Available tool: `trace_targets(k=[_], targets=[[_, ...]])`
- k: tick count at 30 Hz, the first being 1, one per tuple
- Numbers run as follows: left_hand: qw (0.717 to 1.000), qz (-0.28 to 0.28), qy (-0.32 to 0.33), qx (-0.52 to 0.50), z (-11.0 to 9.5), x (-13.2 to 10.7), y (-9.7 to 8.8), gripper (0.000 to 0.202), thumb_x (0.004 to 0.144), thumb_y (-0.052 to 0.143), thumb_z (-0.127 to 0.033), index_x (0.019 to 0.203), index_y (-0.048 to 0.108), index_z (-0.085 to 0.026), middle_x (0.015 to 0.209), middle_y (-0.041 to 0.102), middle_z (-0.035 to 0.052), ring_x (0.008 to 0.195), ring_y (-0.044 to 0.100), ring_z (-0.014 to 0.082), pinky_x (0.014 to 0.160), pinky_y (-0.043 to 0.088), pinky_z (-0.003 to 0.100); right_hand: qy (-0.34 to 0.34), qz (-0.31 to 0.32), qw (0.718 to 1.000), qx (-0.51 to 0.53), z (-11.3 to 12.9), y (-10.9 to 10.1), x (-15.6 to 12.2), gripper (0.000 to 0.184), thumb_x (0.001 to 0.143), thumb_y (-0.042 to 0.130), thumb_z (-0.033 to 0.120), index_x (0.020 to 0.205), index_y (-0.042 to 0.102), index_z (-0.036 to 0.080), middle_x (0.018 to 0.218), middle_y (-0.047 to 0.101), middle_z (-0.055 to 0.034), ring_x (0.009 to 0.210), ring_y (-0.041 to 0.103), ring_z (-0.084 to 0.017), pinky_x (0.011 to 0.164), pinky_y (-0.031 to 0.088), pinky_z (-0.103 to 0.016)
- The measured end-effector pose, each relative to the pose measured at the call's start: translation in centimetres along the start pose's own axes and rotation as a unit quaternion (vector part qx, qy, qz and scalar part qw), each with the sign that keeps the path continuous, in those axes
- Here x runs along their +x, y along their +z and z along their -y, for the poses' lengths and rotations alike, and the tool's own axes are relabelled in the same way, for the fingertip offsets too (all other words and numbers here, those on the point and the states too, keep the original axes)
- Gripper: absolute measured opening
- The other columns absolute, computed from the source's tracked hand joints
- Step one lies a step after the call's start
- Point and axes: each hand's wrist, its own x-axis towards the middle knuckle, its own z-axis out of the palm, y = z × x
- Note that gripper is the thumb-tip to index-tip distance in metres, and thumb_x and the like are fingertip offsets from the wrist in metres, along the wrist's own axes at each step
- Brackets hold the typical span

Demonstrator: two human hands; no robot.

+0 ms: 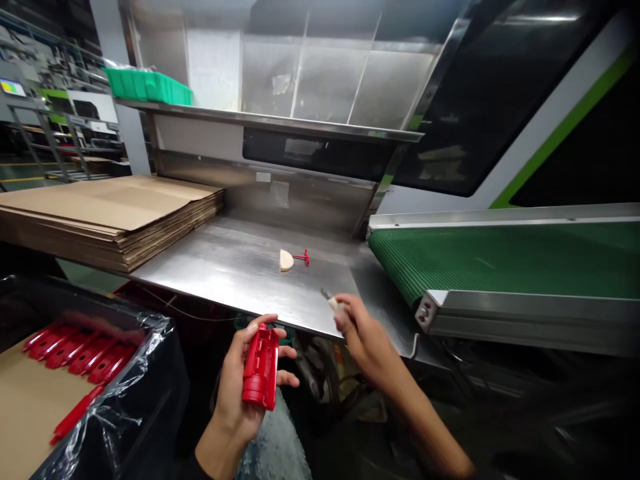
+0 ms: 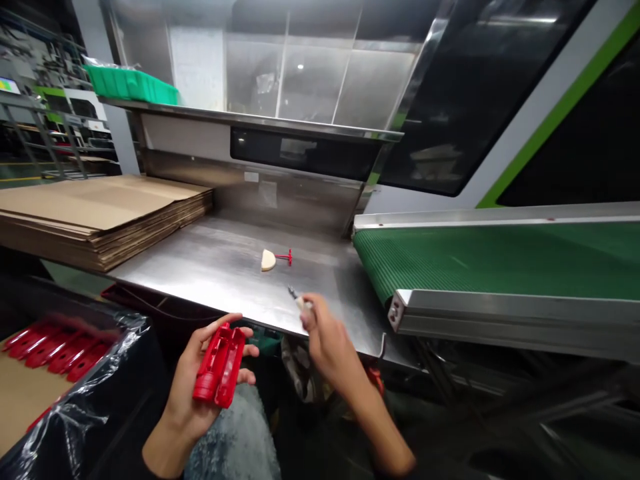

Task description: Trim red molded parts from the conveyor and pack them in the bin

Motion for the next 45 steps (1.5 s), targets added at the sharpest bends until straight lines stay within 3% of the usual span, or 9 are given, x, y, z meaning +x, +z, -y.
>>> trace_targets(k=[3,7,11,16,18,22,27,31,45], targets=[[0.999,-0.001,0.016,0.038,-0.3,-0.3,0.1,0.031,0.086,0.06,-0.034,0.11,0.067,-0.014,0.096,0.064,0.0104,0.077,0.064,0.0238,0.042,0.052,0.029,-0.066,0.064,0.991,0.096,4.1,-0.1,-5.1,0.035,0.1,0.041,0.04,0.133,0.05,0.033,0.114,0.066,-0.0023,0.104,0.063,-0.018,0.088,0.05,-0.029],[0.996,-0.022,0.022,0.082,-0.6,-1.3,0.2,0.032,0.084,0.064,-0.035,0.109,0.068,-0.016,0.098,0.063,0.0099,0.078,0.063,0.0216,0.039,0.048,0.023,-0.117,0.115,0.974,0.158,7.1,-0.3,-8.3,0.031,0.099,0.043,0.033,0.127,0.056,0.037,0.086,0.061,0.0001,0.077,0.062,-0.015,0.068,0.05,-0.027],[0.992,-0.031,0.048,0.111,-0.5,-2.1,0.3,0.03,0.084,0.063,-0.038,0.106,0.069,-0.019,0.1,0.062,0.0085,0.081,0.063,0.0227,0.04,0.051,0.025,-0.157,0.1,0.97,0.154,6.6,0.0,-8.7,0.031,0.097,0.036,0.02,0.116,0.059,0.029,0.087,0.059,-0.0034,0.078,0.059,-0.016,0.066,0.048,-0.028],[0.986,-0.034,0.076,0.142,-0.5,-2.7,0.4,0.03,0.083,0.065,-0.039,0.103,0.069,-0.018,0.1,0.062,0.0088,0.081,0.063,0.0233,0.039,0.05,0.025,-0.168,0.032,0.973,0.153,5.7,1.0,-9.6,0.045,0.091,0.031,0.007,0.125,0.048,0.032,0.062,0.054,0.007,0.053,0.053,-0.01,0.054,0.043,-0.021],[0.985,-0.038,0.079,0.15,-0.6,-2.9,0.5,0.03,0.082,0.066,-0.039,0.104,0.069,-0.019,0.1,0.063,0.0089,0.081,0.064,0.0233,0.039,0.049,0.024,-0.149,0.007,0.978,0.144,6.2,1.0,-9.8,0.039,0.095,0.032,0.012,0.125,0.046,0.033,0.07,0.058,0.0054,0.058,0.057,-0.01,0.056,0.046,-0.02],[0.984,-0.044,0.069,0.16,-1.1,-3.6,0.7,0.031,0.082,0.068,-0.041,0.106,0.07,-0.021,0.096,0.066,0.0081,0.08,0.065,0.0209,0.042,0.047,0.021,-0.194,0.035,0.977,0.088,8.1,0.5,-9.6,0.034,0.099,0.044,0.036,0.132,0.049,0.031,0.091,0.066,-0.0028,0.072,0.065,-0.015,0.059,0.052,-0.023],[0.983,-0.056,0.061,0.164,-1.6,-4.5,1.1,0.035,0.078,0.073,-0.039,0.108,0.072,-0.022,0.1,0.068,0.0064,0.075,0.062,0.0136,0.052,0.048,0.016,-0.261,0.014,0.964,-0.055,9.8,0.3,-9.1,0.05,0.093,0.049,0.054,0.126,0.062,0.02,0.066,0.059,-0.0019,0.044,0.054,-0.012,0.037,0.041,-0.023],[0.985,-0.045,0.045,0.159,-2.0,-5.3,1.7,0.041,0.074,0.076,-0.039,0.11,0.073,-0.021,0.096,0.067,0.0064,0.072,0.059,0.0128,0.053,0.048,0.016,-0.277,-0.036,0.956,-0.092,10.5,0.1,-9.1,0.047,0.093,0.048,0.057,0.116,0.067,0.021,0.062,0.058,0.0004,0.042,0.051,-0.01,0.036,0.036,-0.021],[0.977,-0.032,0.038,0.206,-2.7,-5.7,2.6,0.04,0.081,0.071,-0.041,0.117,0.071,-0.024,0.099,0.064,0.0019,0.082,0.054,0.0115,0.069,0.044,0.017,-0.316,-0.159,0.919,-0.176,10.6,-0.1,-9.7,0.052,0.092,0.049,0.057,0.119,0.066,0.016,0.063,0.054,0.0007,0.049,0.051,-0.012,0.045,0.034,-0.025]])
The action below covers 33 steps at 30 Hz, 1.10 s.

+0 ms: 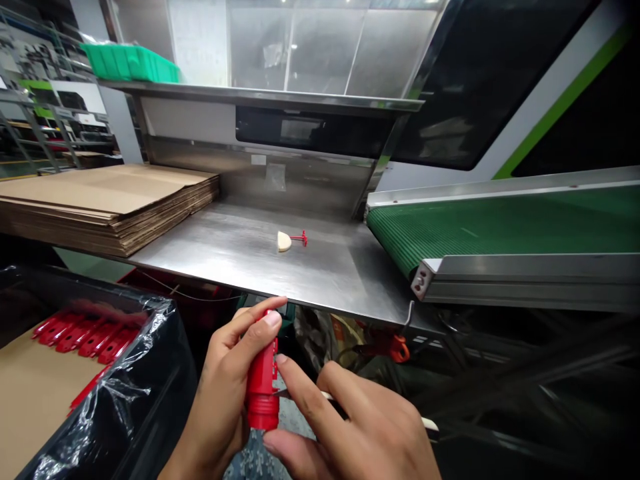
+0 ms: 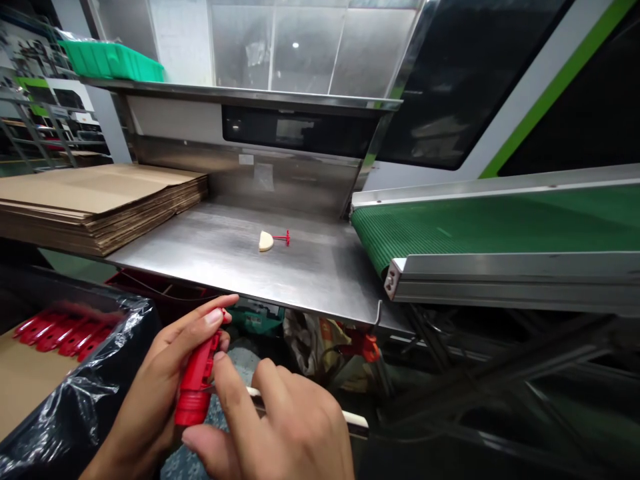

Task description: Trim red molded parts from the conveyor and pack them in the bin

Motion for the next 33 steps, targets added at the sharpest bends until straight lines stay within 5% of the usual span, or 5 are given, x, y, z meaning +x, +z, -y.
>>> trace_targets(k=[33], targets=[[0.997,0.034,-0.014,0.068,0.6,0.3,0.4,0.031,0.082,0.07,-0.041,0.11,0.074,-0.029,0.095,0.056,0.0002,0.073,0.043,0.0091,0.058,0.033,0.02,0.027,0.028,0.999,-0.01,0.7,1.1,-2.0,0.044,0.098,0.041,0.053,0.111,0.066,0.019,0.06,0.051,0.0034,0.044,0.049,-0.01,0.044,0.029,-0.028]])
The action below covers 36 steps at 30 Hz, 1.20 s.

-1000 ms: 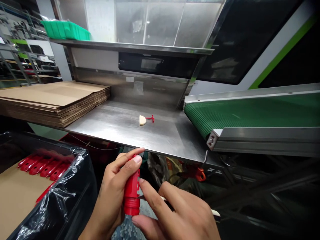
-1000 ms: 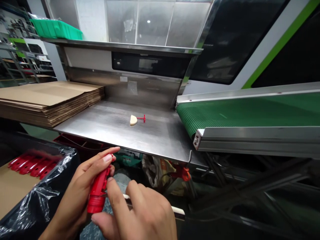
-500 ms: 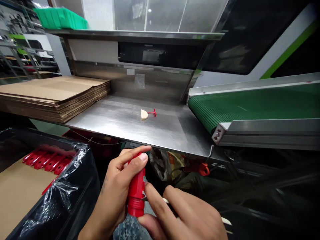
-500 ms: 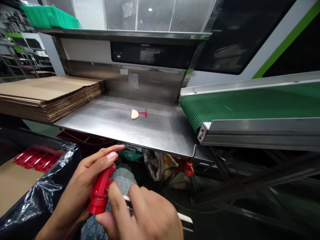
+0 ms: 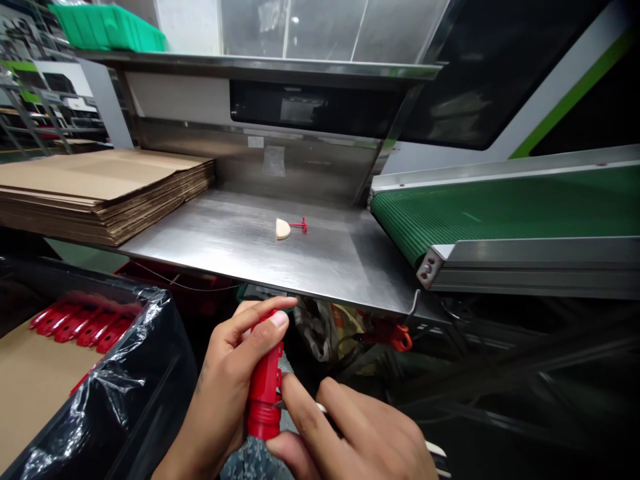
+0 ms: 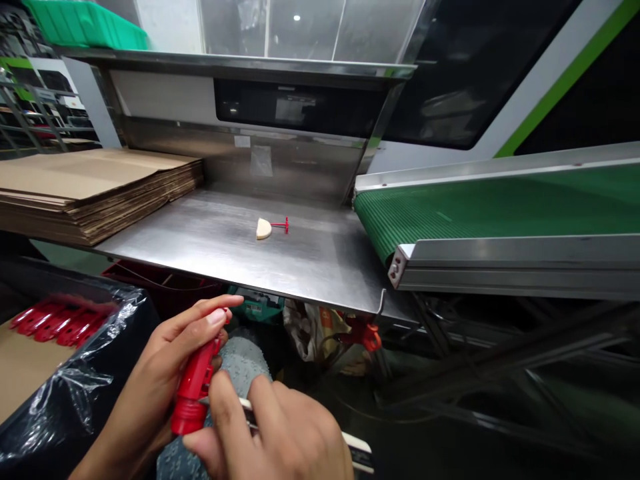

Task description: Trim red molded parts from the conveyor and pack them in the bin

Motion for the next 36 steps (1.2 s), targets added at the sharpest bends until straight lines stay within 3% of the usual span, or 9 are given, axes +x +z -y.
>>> trace_targets(k=[6,10,12,16,20,26,31,36], targets=[[1.0,0.008,-0.002,0.017,0.0,0.0,0.1,0.03,0.083,0.068,-0.042,0.108,0.076,-0.028,0.097,0.058,0.001,0.074,0.041,0.0105,0.064,0.035,0.021,0.008,0.005,1.0,0.014,-0.1,0.3,-0.4,0.044,0.096,0.044,0.054,0.112,0.066,0.019,0.059,0.049,0.0036,0.044,0.049,-0.012,0.042,0.03,-0.028],[0.999,0.032,0.0,0.004,0.0,0.3,-0.1,0.03,0.08,0.07,-0.042,0.107,0.076,-0.028,0.098,0.054,0.0002,0.071,0.039,0.0099,0.061,0.034,0.021,0.038,0.063,0.986,0.15,-0.4,0.4,-0.7,0.04,0.097,0.045,0.051,0.115,0.063,0.019,0.061,0.051,0.0042,0.046,0.051,-0.01,0.041,0.035,-0.024],[0.999,0.034,-0.009,-0.019,0.0,0.5,-0.2,0.033,0.08,0.071,-0.041,0.109,0.075,-0.028,0.096,0.053,0.0005,0.071,0.041,0.0098,0.059,0.034,0.021,0.062,0.059,0.976,0.201,-0.5,0.4,-0.8,0.038,0.098,0.046,0.046,0.119,0.06,0.018,0.064,0.054,0.0032,0.049,0.054,-0.01,0.042,0.038,-0.022],[0.997,0.015,-0.052,-0.049,0.1,0.7,-0.3,0.039,0.08,0.072,-0.043,0.114,0.073,-0.025,0.098,0.057,0.0044,0.081,0.046,0.0135,0.06,0.037,0.02,0.036,0.005,0.993,0.113,-0.7,0.3,-0.5,0.051,0.091,0.059,0.045,0.128,0.055,0.011,0.069,0.059,-0.0007,0.052,0.059,-0.012,0.046,0.046,-0.023],[0.996,0.012,-0.066,-0.059,0.2,0.5,-0.2,0.041,0.079,0.072,-0.043,0.115,0.072,-0.024,0.097,0.06,0.0037,0.076,0.044,0.0116,0.058,0.037,0.019,0.017,-0.009,0.997,0.076,-0.9,0.0,0.1,0.049,0.092,0.055,0.051,0.118,0.063,0.011,0.064,0.057,-0.001,0.049,0.057,-0.013,0.041,0.043,-0.023],[0.996,0.008,-0.08,-0.049,0.1,0.2,0.1,0.04,0.081,0.071,-0.045,0.116,0.071,-0.026,0.075,0.055,-0.001,0.069,0.04,0.0104,0.056,0.034,0.018,0.02,0.002,0.998,0.059,-1.0,-0.2,0.1,0.05,0.091,0.055,0.054,0.118,0.064,0.013,0.064,0.057,-0.0007,0.049,0.056,-0.013,0.042,0.041,-0.024],[0.998,0.008,-0.065,-0.015,-0.2,0.1,0.0,0.036,0.082,0.07,-0.043,0.115,0.072,-0.028,0.09,0.058,-0.0003,0.077,0.044,0.0102,0.065,0.038,0.017,0.03,-0.022,0.999,0.007,-0.4,-0.3,-0.1,0.053,0.09,0.051,0.059,0.118,0.066,0.016,0.063,0.057,-0.0011,0.046,0.054,-0.013,0.04,0.038,-0.027],[0.997,0.016,-0.068,0.016,-0.1,0.0,0.2,0.037,0.082,0.069,-0.044,0.116,0.072,-0.03,0.084,0.054,-0.0017,0.063,0.035,0.0075,0.05,0.029,0.018,0.04,-0.025,0.999,0.006,0.1,-0.1,-0.4,0.05,0.093,0.047,0.058,0.114,0.068,0.017,0.064,0.057,-0.0005,0.044,0.051,-0.012,0.042,0.036,-0.028]])
